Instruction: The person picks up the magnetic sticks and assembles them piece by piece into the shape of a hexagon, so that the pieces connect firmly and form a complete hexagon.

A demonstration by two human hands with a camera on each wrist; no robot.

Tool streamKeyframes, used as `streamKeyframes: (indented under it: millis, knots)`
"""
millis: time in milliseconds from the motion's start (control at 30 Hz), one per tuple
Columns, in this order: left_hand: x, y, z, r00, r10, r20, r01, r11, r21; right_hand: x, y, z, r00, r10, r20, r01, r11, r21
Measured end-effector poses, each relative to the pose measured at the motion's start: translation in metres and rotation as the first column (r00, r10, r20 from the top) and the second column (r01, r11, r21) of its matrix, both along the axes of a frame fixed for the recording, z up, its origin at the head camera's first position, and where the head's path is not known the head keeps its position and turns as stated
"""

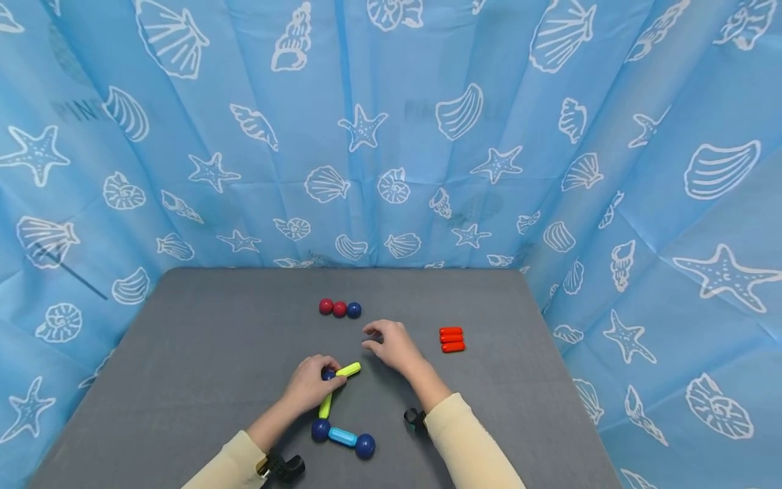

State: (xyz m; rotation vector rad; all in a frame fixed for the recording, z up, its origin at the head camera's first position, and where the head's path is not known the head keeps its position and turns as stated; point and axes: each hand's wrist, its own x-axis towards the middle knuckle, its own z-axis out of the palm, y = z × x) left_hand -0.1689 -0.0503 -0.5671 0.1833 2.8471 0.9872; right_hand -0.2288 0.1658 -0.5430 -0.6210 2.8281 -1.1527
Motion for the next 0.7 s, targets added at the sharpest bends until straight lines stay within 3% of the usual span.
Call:
streamKeyframes:
  millis: [333, 567, 700]
  knots:
    - [-0.001, 0.0, -0.003, 1.0, -0.018, -0.002, 0.018, 1.0, 0.004, -0.047, -0.017, 0.005, 0.987, -0.15, 0.052, 0.151, 0.989, -0.005]
    - [-0.002, -0.003, -0.007, 1.0, -0.005, -0.006, 0.005, 1.0, 0.01, -0.064, -0.035, -0.001, 0.978, -0.16, 0.131, 0.156, 0.987, 0.043]
    - [-0.002, -0.004, -0.006, 1.0, -0.018, -0.007, 0.018, 1.0, 0.008, -0.069, -0.04, -0.006, 0.984, -0.123, 0.132, 0.113, 0.99, 0.08]
